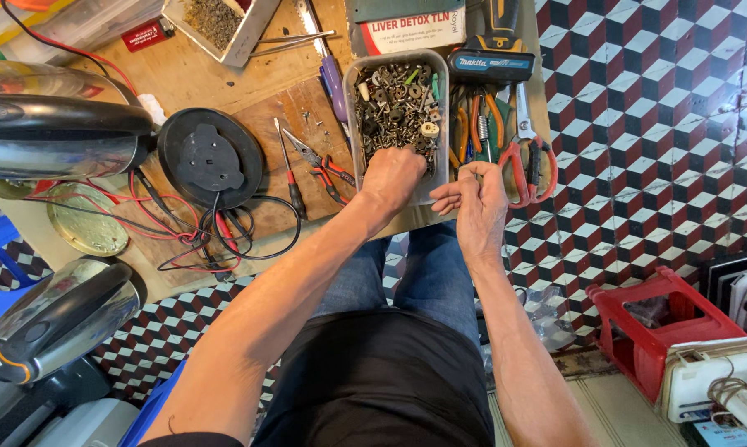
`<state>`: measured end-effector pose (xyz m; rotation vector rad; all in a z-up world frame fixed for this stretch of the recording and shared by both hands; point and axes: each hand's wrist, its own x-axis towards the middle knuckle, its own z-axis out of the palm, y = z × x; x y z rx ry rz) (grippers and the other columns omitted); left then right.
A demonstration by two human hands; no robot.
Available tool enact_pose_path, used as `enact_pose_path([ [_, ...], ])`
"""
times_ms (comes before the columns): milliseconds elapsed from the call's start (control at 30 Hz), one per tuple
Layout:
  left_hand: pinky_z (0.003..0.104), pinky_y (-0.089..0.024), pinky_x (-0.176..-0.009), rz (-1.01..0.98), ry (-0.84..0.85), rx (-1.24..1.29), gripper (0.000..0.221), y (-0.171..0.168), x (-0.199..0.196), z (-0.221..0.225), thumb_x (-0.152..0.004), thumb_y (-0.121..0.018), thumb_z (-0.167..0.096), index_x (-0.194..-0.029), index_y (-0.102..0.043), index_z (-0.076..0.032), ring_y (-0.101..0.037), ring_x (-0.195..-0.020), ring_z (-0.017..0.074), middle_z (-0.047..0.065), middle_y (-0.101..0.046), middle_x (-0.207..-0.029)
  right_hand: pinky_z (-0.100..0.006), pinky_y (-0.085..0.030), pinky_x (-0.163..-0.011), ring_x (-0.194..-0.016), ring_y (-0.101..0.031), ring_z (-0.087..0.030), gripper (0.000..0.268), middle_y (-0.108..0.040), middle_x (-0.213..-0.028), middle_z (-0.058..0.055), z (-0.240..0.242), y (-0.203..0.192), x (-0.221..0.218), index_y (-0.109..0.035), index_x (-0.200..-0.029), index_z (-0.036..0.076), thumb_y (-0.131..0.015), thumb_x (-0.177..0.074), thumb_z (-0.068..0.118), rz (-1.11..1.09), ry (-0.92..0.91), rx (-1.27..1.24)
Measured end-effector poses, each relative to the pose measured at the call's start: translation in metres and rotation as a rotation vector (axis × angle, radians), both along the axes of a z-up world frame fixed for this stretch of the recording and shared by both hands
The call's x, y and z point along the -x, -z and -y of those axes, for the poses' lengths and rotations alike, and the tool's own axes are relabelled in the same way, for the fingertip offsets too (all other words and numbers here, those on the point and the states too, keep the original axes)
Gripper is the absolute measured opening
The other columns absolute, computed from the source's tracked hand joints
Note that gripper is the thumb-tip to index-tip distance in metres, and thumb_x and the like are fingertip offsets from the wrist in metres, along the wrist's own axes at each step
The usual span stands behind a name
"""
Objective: The person uses a cordless drill to drive screws into a black circular plastic base. They repeatedly select screws from a container, insert them into the drill, and fasten them into the base. The person also handles pliers and other small hardware on the workbench.
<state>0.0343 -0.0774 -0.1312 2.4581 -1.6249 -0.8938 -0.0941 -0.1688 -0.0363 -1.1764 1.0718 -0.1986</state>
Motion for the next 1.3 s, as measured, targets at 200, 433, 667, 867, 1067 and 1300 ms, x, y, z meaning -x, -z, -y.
enact_pose_path([
  [200, 0.044, -0.058, -0.069, -0.04, -0.028, 0.121, 0.014, -0.03, -0.012, 0.005, -0.076, -0.075, -0.011, -0.087, -0.074, -0.003, -0.073, -0.082, 0.0338, 0.017, -0.072, -0.094, -0.027, -0.054, -0.06, -0.064, -0.068, -0.016, 0.026, -0.073, -0.081, -0.017, 0.001, 0.002, 0.003, -0.049, -0.116, -0.001, -0.045, -0.109, 0.023, -0.009, -0.012, -0.016],
  [433, 0.026, -0.057, -0.079, -0.95, -1.019, 0.553, 0.025, -0.125, -0.006, -0.037, -0.093, -0.075, -0.013, -0.112, -0.068, 0.002, -0.067, -0.088, 0.0115, 0.009, -0.072, -0.099, -0.027, -0.056, -0.065, -0.074, -0.069, -0.016, 0.025, -0.073, -0.095, -0.018, 0.005, -0.013, 0.002, -0.054, -0.113, -0.004, -0.051, -0.105, 0.019, -0.006, -0.052, -0.104],
  [667, 0.027, -0.058, -0.093, -1.331, -1.169, 0.808, 0.036, -0.184, -0.007, -0.081, -0.102, -0.068, -0.013, -0.134, -0.066, 0.003, -0.071, -0.101, 0.0133, 0.009, -0.074, -0.113, -0.025, -0.057, -0.072, -0.085, -0.072, -0.016, 0.024, -0.074, -0.105, -0.017, -0.006, -0.077, 0.009, -0.059, -0.112, -0.005, -0.058, -0.103, 0.017, 0.071, -0.124, -0.026],
  [867, 0.03, -0.058, -0.097, -1.595, -1.246, 0.961, 0.035, -0.217, -0.013, -0.1, -0.101, -0.065, -0.014, -0.132, -0.062, 0.002, -0.072, -0.105, 0.0164, 0.013, -0.072, -0.119, -0.025, -0.056, -0.072, -0.087, -0.072, -0.016, 0.023, -0.074, -0.107, -0.017, -0.022, -0.108, 0.003, -0.06, -0.111, -0.004, -0.059, -0.102, 0.017, 0.076, -0.148, -0.016],
  [1067, 0.03, -0.059, -0.095, -1.873, -1.297, 1.162, 0.03, -0.248, -0.012, -0.111, -0.103, -0.063, -0.017, -0.126, -0.063, 0.002, -0.072, -0.107, 0.02, 0.015, -0.072, -0.119, -0.026, -0.057, -0.072, -0.085, -0.071, -0.017, 0.022, -0.074, -0.106, -0.018, -0.027, -0.121, -0.008, -0.061, -0.109, -0.004, -0.058, -0.103, 0.017, 0.12, -0.227, -0.121],
  [1300, 0.027, -0.062, -0.09, -1.985, -1.429, 1.284, 0.025, -0.259, 0.0, -0.115, -0.105, -0.063, -0.021, -0.118, -0.067, -0.001, -0.074, -0.101, 0.0183, 0.013, -0.074, -0.112, -0.025, -0.057, -0.072, -0.084, -0.072, -0.016, 0.02, -0.074, -0.104, -0.018, -0.015, -0.118, -0.018, -0.061, -0.109, -0.003, -0.06, -0.102, 0.015, 0.103, -0.304, -0.121],
])
